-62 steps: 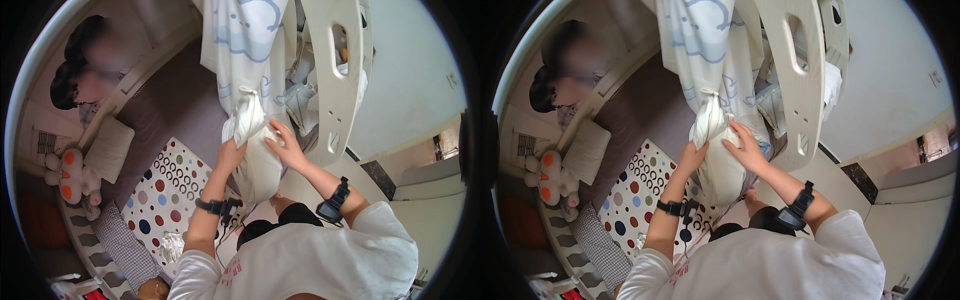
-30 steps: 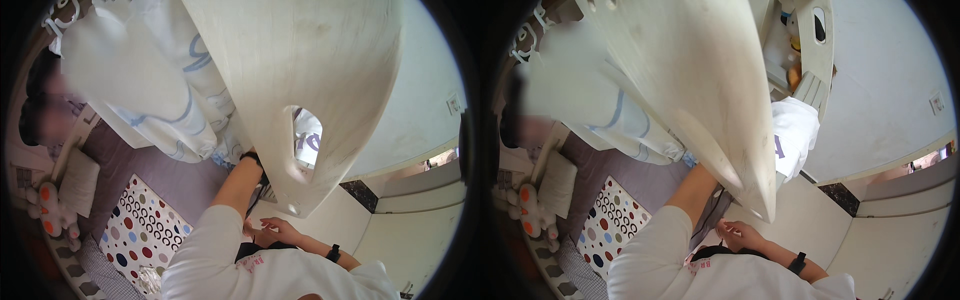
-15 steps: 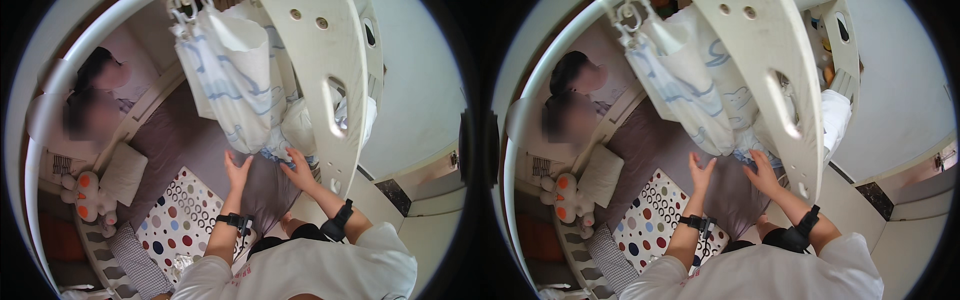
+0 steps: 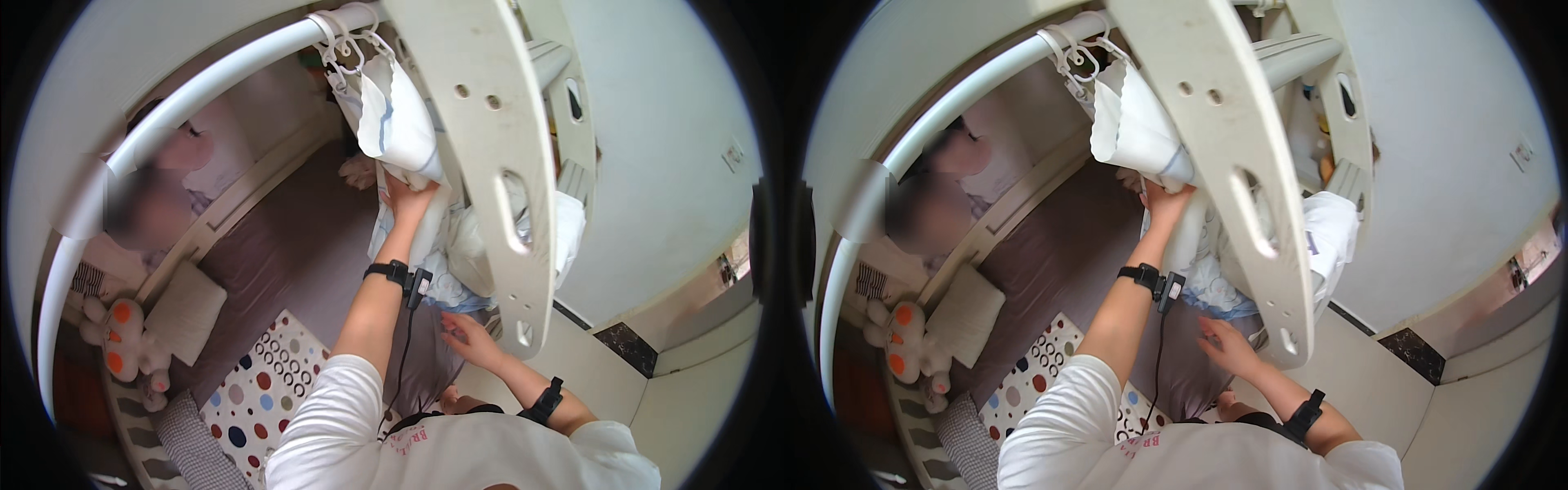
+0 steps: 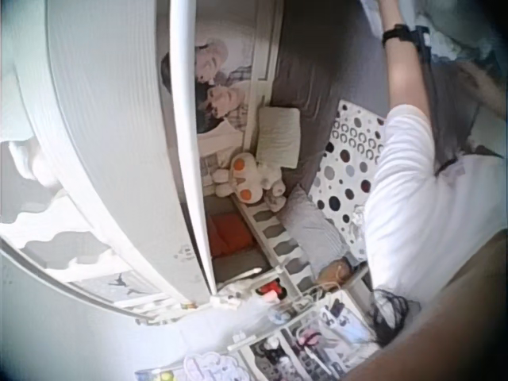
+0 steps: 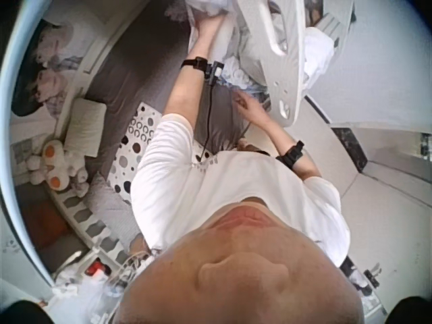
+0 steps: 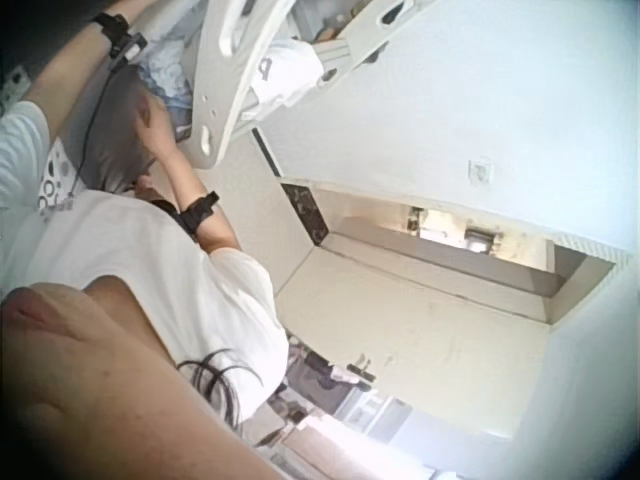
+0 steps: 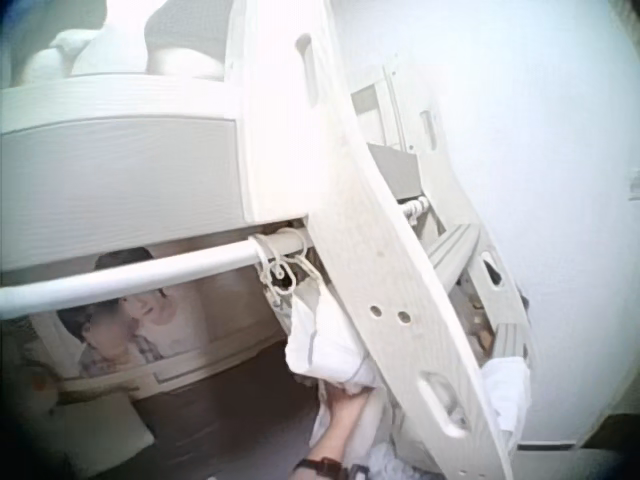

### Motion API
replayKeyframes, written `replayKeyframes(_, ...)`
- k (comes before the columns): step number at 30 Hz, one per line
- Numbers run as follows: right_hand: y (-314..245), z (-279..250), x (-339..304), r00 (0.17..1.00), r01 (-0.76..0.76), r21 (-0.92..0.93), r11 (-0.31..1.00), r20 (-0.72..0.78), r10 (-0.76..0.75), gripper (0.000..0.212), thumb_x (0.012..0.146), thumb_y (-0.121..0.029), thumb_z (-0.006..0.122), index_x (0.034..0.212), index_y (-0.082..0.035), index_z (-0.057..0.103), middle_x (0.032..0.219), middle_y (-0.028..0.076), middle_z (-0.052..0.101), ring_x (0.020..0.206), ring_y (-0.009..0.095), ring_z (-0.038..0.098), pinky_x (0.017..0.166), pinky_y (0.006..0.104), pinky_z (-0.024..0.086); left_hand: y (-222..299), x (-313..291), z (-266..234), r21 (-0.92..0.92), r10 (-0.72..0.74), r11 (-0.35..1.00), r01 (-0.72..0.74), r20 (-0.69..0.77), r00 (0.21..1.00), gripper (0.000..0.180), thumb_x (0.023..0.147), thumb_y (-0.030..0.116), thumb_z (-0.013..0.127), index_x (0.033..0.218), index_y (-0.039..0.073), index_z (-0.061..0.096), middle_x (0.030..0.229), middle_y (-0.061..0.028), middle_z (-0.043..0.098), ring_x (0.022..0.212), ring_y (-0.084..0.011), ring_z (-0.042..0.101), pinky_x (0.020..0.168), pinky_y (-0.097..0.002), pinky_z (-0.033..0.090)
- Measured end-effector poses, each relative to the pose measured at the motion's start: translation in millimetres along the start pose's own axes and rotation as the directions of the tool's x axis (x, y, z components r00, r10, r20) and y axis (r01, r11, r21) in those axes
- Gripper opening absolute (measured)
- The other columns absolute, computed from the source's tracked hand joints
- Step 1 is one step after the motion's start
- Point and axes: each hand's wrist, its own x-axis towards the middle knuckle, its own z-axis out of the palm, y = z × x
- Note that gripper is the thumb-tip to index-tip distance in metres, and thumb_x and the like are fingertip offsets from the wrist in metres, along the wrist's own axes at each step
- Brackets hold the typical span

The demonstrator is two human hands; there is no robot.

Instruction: Folding a blanket on a bed and organizing clothes.

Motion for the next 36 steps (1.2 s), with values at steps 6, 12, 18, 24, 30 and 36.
replayKeyframes(6, 18.1, -19.6, -10.0, 0.989, -0.037, 0.023, 0.999, -0.144, 0.04, 0.051, 0.074, -0.014, 0.059, 0.119, 0.001, 0.039, 0.106, 0.017, 0.049, 0.098, 0.027, 0.049, 0.08, 0.0314, 0.041, 0.5, 18.8, 48.5, -0.483, -0.015, 0.871, 0.093, 0.163, 0.986, 0.05, 0.067, 0.028, 0.063, 0.103, -0.005, 0.052, 0.086, -0.018, 0.061, 0.083, -0.0313, 0.058, 0.073, -0.0333, 0.042)
replayKeyframes(12, 31.3, 2.3, 45.0, 0.933, 0.026, -0.194, 0.981, -0.347, -0.094, 0.082, 0.067, -0.024, 0.066, 0.127, 0.006, 0.019, 0.128, 0.027, 0.025, 0.12, 0.037, 0.027, 0.098, 0.0374, 0.024, -19.2, -24.8, -64.2, -0.612, -0.094, 0.762, 0.21, 0.216, 0.972, 0.037, 0.074, 0.018, 0.052, 0.1, -0.007, 0.052, 0.094, -0.013, 0.058, 0.085, -0.0207, 0.055, 0.074, -0.0311, 0.041)
replayKeyframes(18, 6.7, 41.4, 119.9, 0.945, 0.302, -0.042, 0.952, -0.118, -0.305, 0.09, 0.059, -0.035, 0.071, 0.127, 0.0, 0.023, 0.129, 0.022, 0.027, 0.119, 0.034, 0.029, 0.099, 0.0366, 0.022, -14.8, -77.4, -178.9, -0.677, -0.196, 0.534, 0.506, 0.483, 0.853, 0.036, 0.078, 0.013, 0.045, 0.109, -0.006, 0.047, 0.105, -0.0132, 0.053, 0.093, -0.0219, 0.054, 0.08, -0.0315, 0.042)
replayKeyframes(24, -59.6, 113.7, 104.9, 0.989, 0.107, 0.229, 0.968, 0.078, -0.128, 0.061, 0.069, -0.04, 0.062, 0.118, -0.007, 0.044, 0.115, 0.015, 0.049, 0.109, 0.023, 0.046, 0.089, 0.0278, 0.037, -60.1, -132.3, -236.5, -0.762, 0.049, 0.647, 0.028, 0.078, 0.996, 0.054, 0.075, 0.006, 0.051, 0.123, -0.001, 0.029, 0.11, -0.0141, 0.048, 0.096, -0.0198, 0.051, 0.084, -0.0298, 0.041)
replayKeyframes(30, -123.6, 80.5, 70.0, 0.989, -0.15, 0.89, 0.43, 0.14, 0.055, 0.043, 0.08, -0.017, 0.055, 0.116, 0.002, 0.043, 0.11, 0.01, 0.052, 0.096, 0.015, 0.051, 0.08, 0.0284, 0.041, -84.1, -220.7, -235.0, -0.468, 0.048, 0.866, 0.178, 0.433, 0.9, 0.065, 0.067, 0.01, 0.066, 0.121, -0.001, 0.033, 0.111, -0.0121, 0.048, 0.099, -0.021, 0.048, 0.086, -0.0304, 0.038)
replayKeyframes(36, -106.4, 34.4, -10.0, 0.984, -0.022, 0.351, 0.936, -0.16, 0.083, 0.056, 0.078, -0.017, 0.057, 0.122, 0.006, 0.032, 0.117, 0.012, 0.045, 0.101, 0.016, 0.047, 0.084, 0.0279, 0.039, -62.0, -263.6, -166.5, -0.549, 0.135, 0.795, 0.257, 0.574, 0.807, 0.041, 0.076, 0.01, 0.058, 0.113, -0.004, 0.044, 0.108, -0.0087, 0.051, 0.099, -0.016, 0.047, 0.084, -0.0286, 0.037)
